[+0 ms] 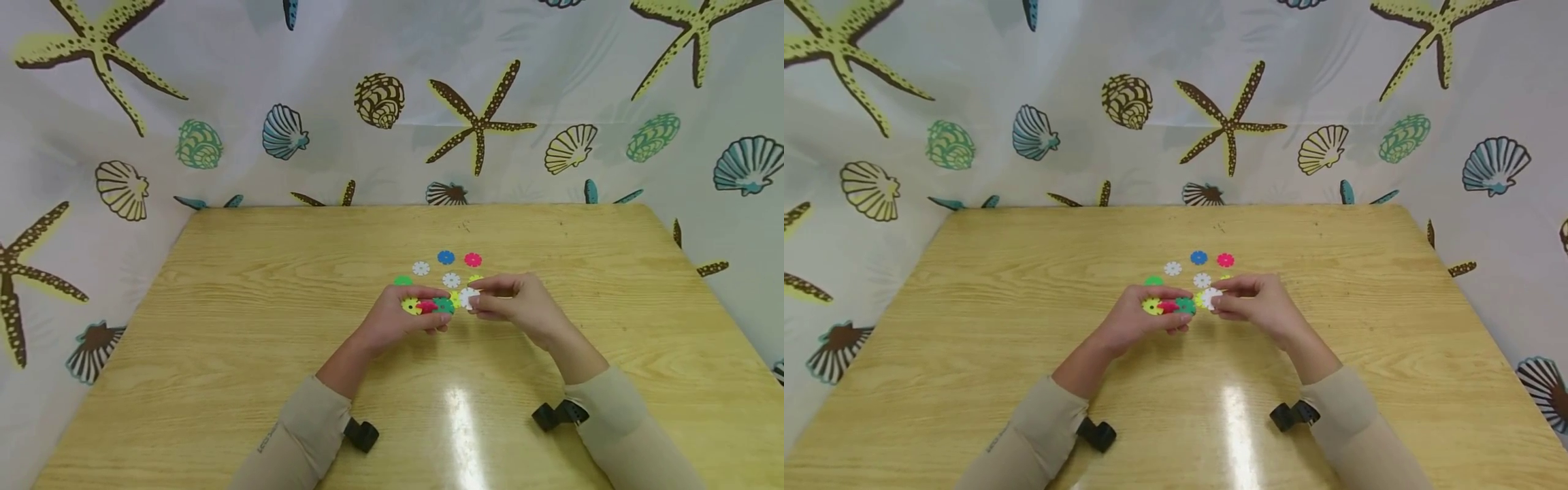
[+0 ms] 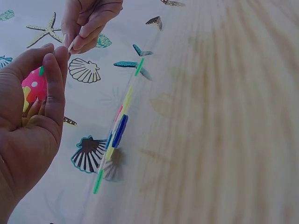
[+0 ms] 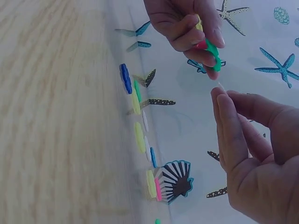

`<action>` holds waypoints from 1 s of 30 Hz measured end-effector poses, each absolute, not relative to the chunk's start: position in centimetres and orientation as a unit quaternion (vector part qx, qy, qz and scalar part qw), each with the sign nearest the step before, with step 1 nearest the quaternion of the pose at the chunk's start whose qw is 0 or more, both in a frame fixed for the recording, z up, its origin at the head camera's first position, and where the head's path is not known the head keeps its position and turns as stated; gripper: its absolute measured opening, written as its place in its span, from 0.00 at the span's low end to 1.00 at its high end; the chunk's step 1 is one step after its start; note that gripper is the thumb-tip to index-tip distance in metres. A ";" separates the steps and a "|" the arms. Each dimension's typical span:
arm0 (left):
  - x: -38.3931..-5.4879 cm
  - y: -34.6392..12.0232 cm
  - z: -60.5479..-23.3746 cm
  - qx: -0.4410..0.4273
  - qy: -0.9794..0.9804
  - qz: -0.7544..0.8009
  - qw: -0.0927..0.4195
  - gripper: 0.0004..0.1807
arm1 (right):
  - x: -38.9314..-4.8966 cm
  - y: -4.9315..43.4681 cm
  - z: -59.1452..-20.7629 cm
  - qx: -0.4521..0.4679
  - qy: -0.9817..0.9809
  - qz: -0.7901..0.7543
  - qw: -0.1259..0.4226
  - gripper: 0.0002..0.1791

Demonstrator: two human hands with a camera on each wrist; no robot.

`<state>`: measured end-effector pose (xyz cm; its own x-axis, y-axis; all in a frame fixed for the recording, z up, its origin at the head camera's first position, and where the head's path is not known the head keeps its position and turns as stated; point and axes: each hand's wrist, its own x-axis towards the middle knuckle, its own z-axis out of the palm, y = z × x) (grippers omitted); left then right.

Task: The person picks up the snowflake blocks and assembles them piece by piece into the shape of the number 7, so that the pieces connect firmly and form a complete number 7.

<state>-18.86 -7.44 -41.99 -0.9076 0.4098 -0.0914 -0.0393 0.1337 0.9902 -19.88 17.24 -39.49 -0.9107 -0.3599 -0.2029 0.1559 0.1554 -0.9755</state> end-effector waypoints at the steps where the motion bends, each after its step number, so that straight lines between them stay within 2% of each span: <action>1: -18.8 -7.4 -42.0 0.126 0.731 0.647 0.176 0.24 | -19.8 17.2 -39.5 -0.072 0.732 -0.647 0.200 0.21; 17: -18.5 -7.0 -41.8 0.113 0.704 0.675 0.191 0.19 | -19.3 17.0 -39.5 -0.105 0.722 -0.655 0.196 0.22; 30: -18.6 -7.3 -41.7 0.118 0.700 0.675 0.203 0.21 | -19.1 16.4 -39.7 -0.131 0.715 -0.665 0.169 0.18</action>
